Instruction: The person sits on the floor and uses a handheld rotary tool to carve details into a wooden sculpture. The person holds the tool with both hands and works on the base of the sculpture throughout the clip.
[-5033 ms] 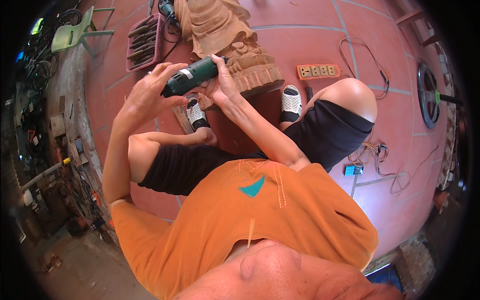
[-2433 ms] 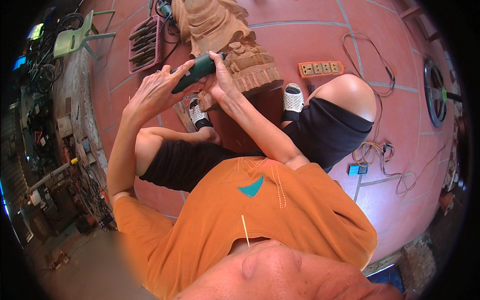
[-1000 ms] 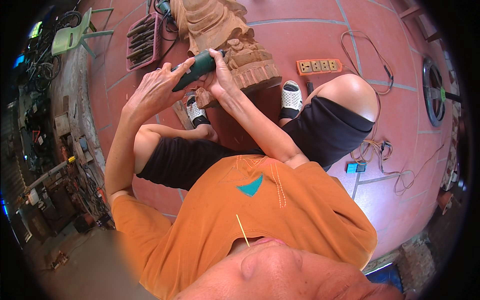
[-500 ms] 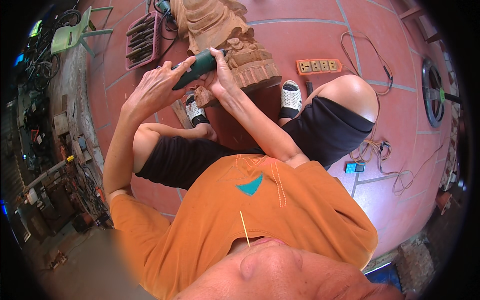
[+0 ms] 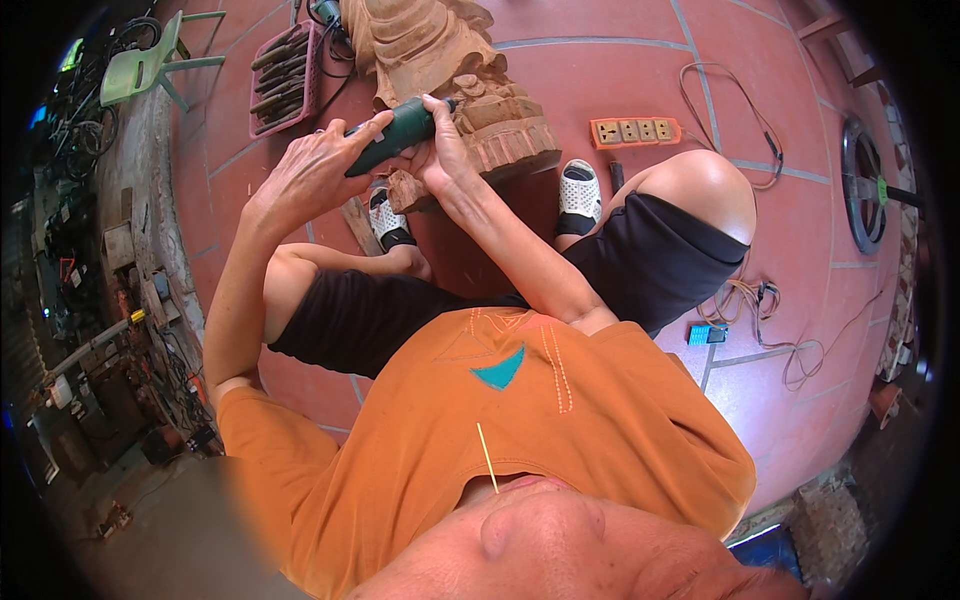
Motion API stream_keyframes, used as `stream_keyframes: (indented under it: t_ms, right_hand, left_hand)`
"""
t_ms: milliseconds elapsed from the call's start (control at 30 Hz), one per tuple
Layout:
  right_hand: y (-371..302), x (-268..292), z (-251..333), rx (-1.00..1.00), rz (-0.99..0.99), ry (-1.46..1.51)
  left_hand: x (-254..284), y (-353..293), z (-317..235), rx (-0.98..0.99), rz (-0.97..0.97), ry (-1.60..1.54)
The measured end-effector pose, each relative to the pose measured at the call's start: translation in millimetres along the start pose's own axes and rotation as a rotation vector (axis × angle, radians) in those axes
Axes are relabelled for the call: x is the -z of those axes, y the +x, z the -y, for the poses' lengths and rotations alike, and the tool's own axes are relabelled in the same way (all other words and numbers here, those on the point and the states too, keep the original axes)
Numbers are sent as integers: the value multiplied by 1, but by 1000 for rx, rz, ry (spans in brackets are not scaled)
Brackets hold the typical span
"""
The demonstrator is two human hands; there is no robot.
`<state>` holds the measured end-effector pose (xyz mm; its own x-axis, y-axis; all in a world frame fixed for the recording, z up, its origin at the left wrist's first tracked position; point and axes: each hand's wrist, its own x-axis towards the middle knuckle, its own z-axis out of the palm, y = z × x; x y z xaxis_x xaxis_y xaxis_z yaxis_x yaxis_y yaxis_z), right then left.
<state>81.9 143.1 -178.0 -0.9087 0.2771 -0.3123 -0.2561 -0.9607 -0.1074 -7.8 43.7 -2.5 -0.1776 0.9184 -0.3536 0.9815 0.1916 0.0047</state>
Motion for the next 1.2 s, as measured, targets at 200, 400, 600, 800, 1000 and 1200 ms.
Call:
stream_keyframes:
  t_ms: [200,400,600,800,1000,1200]
  right_hand:
    - [0,-2,0,15,-26,0]
    - [-6,-3,2,8,-6,-19]
    - [-4,3,0,10,13,-11]
    - [-4,2,-2,29,-63,-22]
    - [-1,3,-3,22,-71,-21]
    - [0,5,-1,8,-34,-16]
  left_hand:
    - [-1,0,0,-9,-5,-3]
    - [-1,-1,-1,-10,-4,-10]
    - [2,1,-4,-4,11,-20]
    - [2,1,-3,-1,19,-24]
    - [6,2,-6,13,32,-33]
    - [1,0,-5,17,23,-15]
